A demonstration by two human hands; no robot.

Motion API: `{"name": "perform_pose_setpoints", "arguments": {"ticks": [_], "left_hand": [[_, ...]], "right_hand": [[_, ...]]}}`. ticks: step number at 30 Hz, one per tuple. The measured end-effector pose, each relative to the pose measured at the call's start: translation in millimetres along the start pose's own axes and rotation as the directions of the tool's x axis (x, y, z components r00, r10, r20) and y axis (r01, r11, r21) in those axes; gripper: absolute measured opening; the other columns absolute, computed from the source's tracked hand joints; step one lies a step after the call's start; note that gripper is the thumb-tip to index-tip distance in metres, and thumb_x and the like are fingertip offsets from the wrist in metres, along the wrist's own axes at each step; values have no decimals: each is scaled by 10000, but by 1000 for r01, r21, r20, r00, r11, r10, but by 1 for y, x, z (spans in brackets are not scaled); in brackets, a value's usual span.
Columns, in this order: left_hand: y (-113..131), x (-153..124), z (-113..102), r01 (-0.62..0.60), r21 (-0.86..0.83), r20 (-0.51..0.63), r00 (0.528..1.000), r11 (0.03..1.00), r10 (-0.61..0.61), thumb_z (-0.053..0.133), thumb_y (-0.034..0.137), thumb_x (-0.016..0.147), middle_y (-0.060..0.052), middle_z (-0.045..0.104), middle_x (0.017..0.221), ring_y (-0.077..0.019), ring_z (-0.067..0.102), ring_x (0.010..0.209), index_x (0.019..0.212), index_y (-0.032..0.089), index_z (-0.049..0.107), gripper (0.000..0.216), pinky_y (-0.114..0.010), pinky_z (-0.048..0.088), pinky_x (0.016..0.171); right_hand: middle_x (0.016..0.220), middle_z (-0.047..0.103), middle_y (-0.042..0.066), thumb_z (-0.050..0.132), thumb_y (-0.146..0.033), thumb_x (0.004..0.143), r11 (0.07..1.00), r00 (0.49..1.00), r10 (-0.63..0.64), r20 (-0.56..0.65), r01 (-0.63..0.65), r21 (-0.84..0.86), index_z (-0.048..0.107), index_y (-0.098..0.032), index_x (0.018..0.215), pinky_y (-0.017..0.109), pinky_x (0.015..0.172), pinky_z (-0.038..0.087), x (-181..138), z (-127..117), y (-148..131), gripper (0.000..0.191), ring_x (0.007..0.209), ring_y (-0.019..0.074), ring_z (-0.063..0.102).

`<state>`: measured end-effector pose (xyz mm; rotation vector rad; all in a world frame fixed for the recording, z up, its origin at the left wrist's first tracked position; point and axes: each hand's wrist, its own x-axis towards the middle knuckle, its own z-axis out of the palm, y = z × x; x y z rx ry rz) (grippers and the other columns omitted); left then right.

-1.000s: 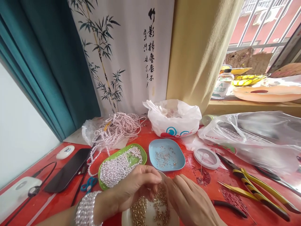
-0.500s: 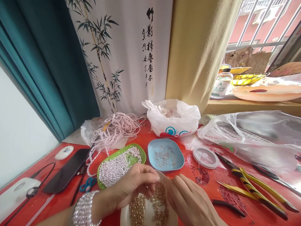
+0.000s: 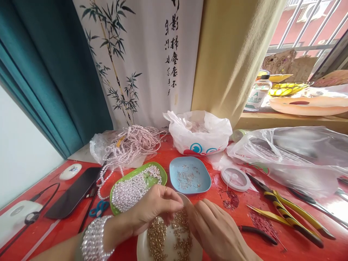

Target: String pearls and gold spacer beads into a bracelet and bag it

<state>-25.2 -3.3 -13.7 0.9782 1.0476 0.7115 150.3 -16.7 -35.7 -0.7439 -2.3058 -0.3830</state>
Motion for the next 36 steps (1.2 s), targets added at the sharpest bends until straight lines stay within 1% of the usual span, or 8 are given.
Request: {"name": "perform_pose_setpoints", "arguments": {"ticks": [7,13,20,25,32,36], "left_hand": [[-3,-2,-1,-93,139,8,996,986,93,646,197,651,33,524,523,-43,445,439,661,96,600,111,-157,335,409],[-3,-3,-1,-142,145,13,990,979,141,624,177,681,42,521,526,-34,446,441,690,95,596,88,-146,352,417],[-6,-2,0,-144,107,6,989,984,145,635,192,679,31,547,512,-53,503,430,689,98,607,99,-162,402,432],[-4,-4,0,-149,136,22,989,979,147,637,205,695,26,560,536,-49,505,461,703,103,624,103,-159,419,467],[-4,-6,-3,-238,214,38,971,948,235,643,256,718,22,588,612,-38,490,523,752,133,659,128,-139,402,509],[-5,-8,-1,-229,223,33,973,948,228,643,274,719,20,593,614,-46,496,528,761,134,653,147,-147,404,514]], "right_hand": [[530,444,2,277,-115,896,1000,1000,9,26,-9,3,555,-149,732,277,429,221,-1,1,-2,325,475,137,348],[535,429,0,320,-115,880,999,1000,24,12,-24,24,556,-156,757,282,445,209,-4,3,-2,269,488,143,328],[523,417,-2,343,-98,862,999,999,17,-32,-16,41,514,-177,618,278,451,212,-4,4,0,309,495,135,324],[520,410,-4,347,-93,856,999,999,19,-37,-18,44,510,-177,593,282,453,211,-1,-1,0,320,491,134,312],[527,424,6,368,-93,848,999,1000,10,-18,-9,38,492,-171,550,285,457,219,-1,-2,0,332,500,136,313],[521,417,4,385,-92,840,999,999,20,-33,-19,35,499,-169,551,283,453,220,-1,-3,-1,321,498,133,311]]}}
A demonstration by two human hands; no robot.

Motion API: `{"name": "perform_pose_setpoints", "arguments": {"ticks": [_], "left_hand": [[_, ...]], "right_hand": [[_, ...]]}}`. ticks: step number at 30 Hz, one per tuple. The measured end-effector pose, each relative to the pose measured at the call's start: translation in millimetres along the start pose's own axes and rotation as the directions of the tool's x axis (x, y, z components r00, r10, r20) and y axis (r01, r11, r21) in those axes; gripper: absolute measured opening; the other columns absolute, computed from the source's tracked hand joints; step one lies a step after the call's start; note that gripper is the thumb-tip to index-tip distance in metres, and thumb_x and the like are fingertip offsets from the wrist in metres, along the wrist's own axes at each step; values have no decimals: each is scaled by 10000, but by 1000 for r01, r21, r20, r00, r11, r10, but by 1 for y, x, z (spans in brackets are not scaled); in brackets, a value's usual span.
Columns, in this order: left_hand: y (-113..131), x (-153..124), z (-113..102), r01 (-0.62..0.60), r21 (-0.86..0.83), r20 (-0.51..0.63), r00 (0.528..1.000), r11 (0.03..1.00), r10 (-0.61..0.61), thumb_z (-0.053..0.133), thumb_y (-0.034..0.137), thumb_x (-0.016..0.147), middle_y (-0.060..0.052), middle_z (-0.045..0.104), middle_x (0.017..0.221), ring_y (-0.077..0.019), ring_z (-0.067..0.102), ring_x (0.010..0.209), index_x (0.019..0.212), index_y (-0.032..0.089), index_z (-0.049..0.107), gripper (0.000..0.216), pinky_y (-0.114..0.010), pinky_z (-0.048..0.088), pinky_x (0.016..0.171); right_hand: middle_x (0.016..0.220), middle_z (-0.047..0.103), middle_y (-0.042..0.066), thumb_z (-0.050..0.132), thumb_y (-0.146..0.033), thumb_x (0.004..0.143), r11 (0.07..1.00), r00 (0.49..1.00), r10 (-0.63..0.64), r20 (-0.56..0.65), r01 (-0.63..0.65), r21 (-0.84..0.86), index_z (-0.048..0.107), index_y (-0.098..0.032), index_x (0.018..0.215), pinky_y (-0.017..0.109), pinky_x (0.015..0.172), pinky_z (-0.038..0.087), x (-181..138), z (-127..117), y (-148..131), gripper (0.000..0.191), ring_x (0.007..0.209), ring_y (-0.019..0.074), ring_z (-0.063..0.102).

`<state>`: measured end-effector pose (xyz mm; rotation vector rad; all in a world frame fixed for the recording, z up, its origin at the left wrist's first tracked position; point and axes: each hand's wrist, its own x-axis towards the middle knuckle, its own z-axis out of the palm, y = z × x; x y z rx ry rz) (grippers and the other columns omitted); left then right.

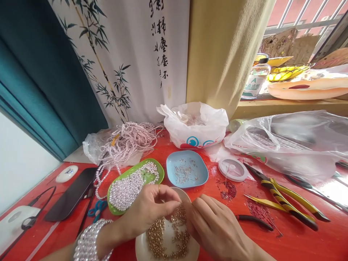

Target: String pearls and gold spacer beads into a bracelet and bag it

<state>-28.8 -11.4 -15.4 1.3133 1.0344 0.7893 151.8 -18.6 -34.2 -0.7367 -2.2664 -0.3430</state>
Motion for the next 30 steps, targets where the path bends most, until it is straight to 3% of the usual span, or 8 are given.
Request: {"name": "perform_pose_setpoints", "arguments": {"ticks": [8,15,20,27,30], "left_hand": [[4,-2,1,-9,111,-26,1000,994,12,613,315,733,-8,615,633,-77,509,533,752,129,653,192,-182,407,499],[8,-4,1,-254,493,-4,956,832,294,569,271,780,-25,680,740,-126,588,672,785,185,684,144,-231,454,643],[6,-5,1,-246,544,-39,948,802,317,565,261,777,-21,664,712,-116,580,625,821,168,638,126,-216,462,606],[5,-5,2,-373,641,38,888,671,457,530,179,780,-14,643,672,-109,563,611,744,161,616,94,-218,449,616],[5,-6,3,-369,647,45,892,668,450,527,182,780,-14,639,662,-106,561,587,770,161,611,87,-205,453,580]], "right_hand": [[511,411,0,374,-82,842,1000,1000,-7,-2,7,14,501,-171,554,278,443,228,4,-4,0,327,488,130,314],[536,437,3,370,-96,854,998,999,12,34,-14,54,527,-167,626,276,449,228,0,1,3,286,493,130,327],[541,438,2,385,-102,856,997,999,33,34,-35,67,534,-161,673,272,458,216,-4,5,5,244,498,129,330],[537,433,2,375,-112,866,998,999,17,37,-19,53,527,-160,649,269,460,222,0,2,5,269,496,123,333],[532,426,1,370,-102,862,999,999,2,39,-4,48,525,-161,644,277,456,212,1,1,5,275,493,127,333]]}}
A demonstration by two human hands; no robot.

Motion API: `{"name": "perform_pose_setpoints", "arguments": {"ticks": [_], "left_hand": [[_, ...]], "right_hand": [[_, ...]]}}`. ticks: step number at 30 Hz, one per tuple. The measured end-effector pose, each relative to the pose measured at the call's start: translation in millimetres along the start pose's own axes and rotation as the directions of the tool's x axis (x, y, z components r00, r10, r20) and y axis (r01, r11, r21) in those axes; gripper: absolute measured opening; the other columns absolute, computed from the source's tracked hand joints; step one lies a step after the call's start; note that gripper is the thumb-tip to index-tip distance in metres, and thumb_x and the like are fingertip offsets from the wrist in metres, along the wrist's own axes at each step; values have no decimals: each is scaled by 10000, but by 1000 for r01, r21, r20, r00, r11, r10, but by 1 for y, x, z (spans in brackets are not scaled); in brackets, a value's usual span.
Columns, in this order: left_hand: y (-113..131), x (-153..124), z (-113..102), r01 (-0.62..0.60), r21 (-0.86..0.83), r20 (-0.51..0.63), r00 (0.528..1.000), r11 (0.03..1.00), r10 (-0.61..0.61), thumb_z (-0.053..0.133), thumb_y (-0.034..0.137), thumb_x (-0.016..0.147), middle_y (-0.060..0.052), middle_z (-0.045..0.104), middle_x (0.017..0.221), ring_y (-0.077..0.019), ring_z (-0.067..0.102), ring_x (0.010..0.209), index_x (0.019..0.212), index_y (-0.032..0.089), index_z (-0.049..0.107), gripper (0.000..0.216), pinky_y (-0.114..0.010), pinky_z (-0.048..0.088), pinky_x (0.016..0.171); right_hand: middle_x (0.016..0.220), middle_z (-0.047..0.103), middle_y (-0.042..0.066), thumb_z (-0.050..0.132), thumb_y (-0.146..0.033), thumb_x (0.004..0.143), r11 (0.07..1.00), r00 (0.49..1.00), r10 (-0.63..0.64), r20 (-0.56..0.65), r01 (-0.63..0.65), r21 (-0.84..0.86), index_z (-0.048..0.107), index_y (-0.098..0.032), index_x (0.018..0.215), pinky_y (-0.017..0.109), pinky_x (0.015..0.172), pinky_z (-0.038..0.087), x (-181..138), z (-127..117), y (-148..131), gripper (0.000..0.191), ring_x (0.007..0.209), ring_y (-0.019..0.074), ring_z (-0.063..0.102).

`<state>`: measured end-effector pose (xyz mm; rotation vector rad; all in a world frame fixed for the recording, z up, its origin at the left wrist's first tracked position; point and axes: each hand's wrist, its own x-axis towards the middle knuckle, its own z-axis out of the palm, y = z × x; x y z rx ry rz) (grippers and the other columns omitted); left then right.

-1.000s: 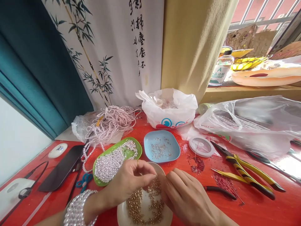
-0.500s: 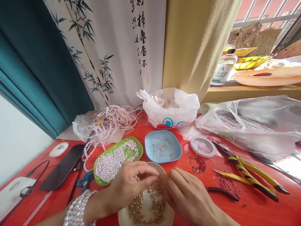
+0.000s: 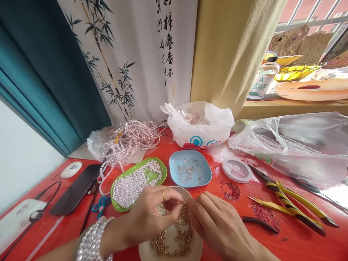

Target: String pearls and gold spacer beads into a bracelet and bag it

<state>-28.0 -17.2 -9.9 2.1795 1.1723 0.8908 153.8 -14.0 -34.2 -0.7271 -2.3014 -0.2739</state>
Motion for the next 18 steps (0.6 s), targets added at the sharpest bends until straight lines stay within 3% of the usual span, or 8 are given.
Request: {"name": "perform_pose_setpoints", "arguments": {"ticks": [8,14,18], "left_hand": [[1,-1,-2,-15,7,30,999,1000,15,517,147,759,-13,611,622,-100,541,548,762,152,602,84,-196,446,549],[1,0,-1,-43,16,40,998,999,42,513,115,745,-18,602,614,-96,511,532,758,133,598,88,-199,422,532],[2,-1,-2,-20,21,67,998,1000,19,519,135,747,-16,585,603,-100,495,525,770,132,607,92,-211,409,528]], "right_hand": [[551,464,7,390,-128,860,1000,1000,-8,25,8,-23,530,-173,664,272,460,267,-2,2,0,245,503,132,390],[587,524,14,434,-136,841,996,998,60,4,-60,59,560,-109,944,249,452,338,4,1,-3,165,505,131,443],[575,527,2,436,-132,822,992,996,93,-2,-92,86,550,-118,961,238,443,354,5,0,-4,181,502,127,469]]}}
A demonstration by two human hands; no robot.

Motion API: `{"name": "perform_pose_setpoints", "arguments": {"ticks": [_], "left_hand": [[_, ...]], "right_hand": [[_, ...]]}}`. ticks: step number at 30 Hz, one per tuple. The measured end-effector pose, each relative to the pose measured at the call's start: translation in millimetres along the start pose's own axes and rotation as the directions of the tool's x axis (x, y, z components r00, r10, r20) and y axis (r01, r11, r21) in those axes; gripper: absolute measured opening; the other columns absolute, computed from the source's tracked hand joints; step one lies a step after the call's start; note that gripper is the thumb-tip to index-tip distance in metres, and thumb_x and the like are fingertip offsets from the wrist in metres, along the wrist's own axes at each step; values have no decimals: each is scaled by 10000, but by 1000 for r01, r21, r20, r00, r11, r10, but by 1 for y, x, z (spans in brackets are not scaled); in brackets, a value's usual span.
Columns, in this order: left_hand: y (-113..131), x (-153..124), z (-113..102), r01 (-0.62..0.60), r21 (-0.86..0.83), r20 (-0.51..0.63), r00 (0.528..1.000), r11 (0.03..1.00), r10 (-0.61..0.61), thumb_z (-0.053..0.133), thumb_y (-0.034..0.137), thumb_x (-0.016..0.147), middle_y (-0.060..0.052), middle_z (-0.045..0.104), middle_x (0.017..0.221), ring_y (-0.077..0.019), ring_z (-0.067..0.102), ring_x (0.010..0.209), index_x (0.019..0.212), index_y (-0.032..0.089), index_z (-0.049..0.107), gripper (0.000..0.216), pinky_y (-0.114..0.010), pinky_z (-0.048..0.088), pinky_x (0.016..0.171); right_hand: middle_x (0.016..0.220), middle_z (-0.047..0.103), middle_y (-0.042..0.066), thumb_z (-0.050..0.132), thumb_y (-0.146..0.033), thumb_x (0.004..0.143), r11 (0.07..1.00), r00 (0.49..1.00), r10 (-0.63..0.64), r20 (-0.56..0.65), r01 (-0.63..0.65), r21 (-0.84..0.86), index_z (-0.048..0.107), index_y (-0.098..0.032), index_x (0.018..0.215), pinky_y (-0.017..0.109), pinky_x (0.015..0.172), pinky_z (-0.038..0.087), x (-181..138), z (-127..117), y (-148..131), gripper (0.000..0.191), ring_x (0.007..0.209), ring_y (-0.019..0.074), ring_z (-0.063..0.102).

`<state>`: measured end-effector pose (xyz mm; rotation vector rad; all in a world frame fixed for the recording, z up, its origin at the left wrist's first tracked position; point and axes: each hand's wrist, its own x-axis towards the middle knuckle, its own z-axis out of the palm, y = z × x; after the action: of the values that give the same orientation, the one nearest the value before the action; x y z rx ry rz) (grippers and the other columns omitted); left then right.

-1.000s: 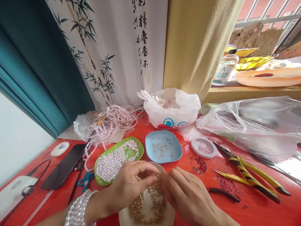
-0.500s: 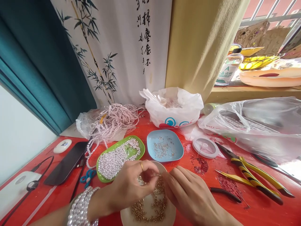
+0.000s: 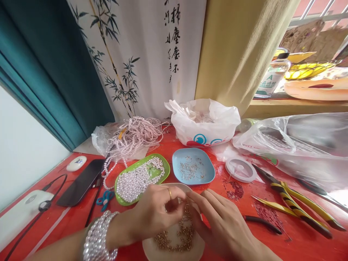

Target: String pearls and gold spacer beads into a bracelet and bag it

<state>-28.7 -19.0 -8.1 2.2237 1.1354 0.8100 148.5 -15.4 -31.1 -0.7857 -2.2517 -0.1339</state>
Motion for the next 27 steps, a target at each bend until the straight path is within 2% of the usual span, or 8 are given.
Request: {"name": "perform_pose_setpoints", "arguments": {"ticks": [5,13,18,23,27], "left_hand": [[-1,-2,1,10,-6,6,1000,1000,-10,511,154,756,2,549,547,-91,447,478,762,144,626,116,-211,379,494],[0,-2,1,35,35,49,998,999,-37,499,158,773,32,430,455,-74,343,425,627,139,625,194,-203,297,428],[-2,-2,3,62,-14,58,996,998,-61,515,156,770,43,416,453,-70,322,411,735,132,660,151,-201,289,425],[-1,-2,2,94,-42,102,991,995,-89,517,123,757,50,377,465,-73,328,429,730,123,654,140,-199,282,426],[0,-1,1,46,-43,128,991,998,-40,494,127,783,49,401,482,-75,343,442,749,130,633,143,-196,290,435]], "right_hand": [[575,533,-3,431,-121,810,999,1000,27,4,-27,35,543,-134,943,234,446,366,-2,2,0,175,495,123,483],[580,550,-8,427,-112,812,993,999,53,7,-54,101,518,-150,905,232,454,377,0,5,-1,136,485,119,491],[551,533,-12,438,-103,810,996,999,31,-15,-29,89,526,-147,851,227,440,357,-2,6,1,107,469,116,474],[540,531,-15,456,-96,802,996,1000,18,-17,-17,84,533,-155,818,221,439,345,-5,8,2,98,463,108,470],[511,521,-21,435,-83,785,997,999,17,-34,-14,82,518,-169,736,208,421,333,-5,8,2,129,442,99,460]]}}
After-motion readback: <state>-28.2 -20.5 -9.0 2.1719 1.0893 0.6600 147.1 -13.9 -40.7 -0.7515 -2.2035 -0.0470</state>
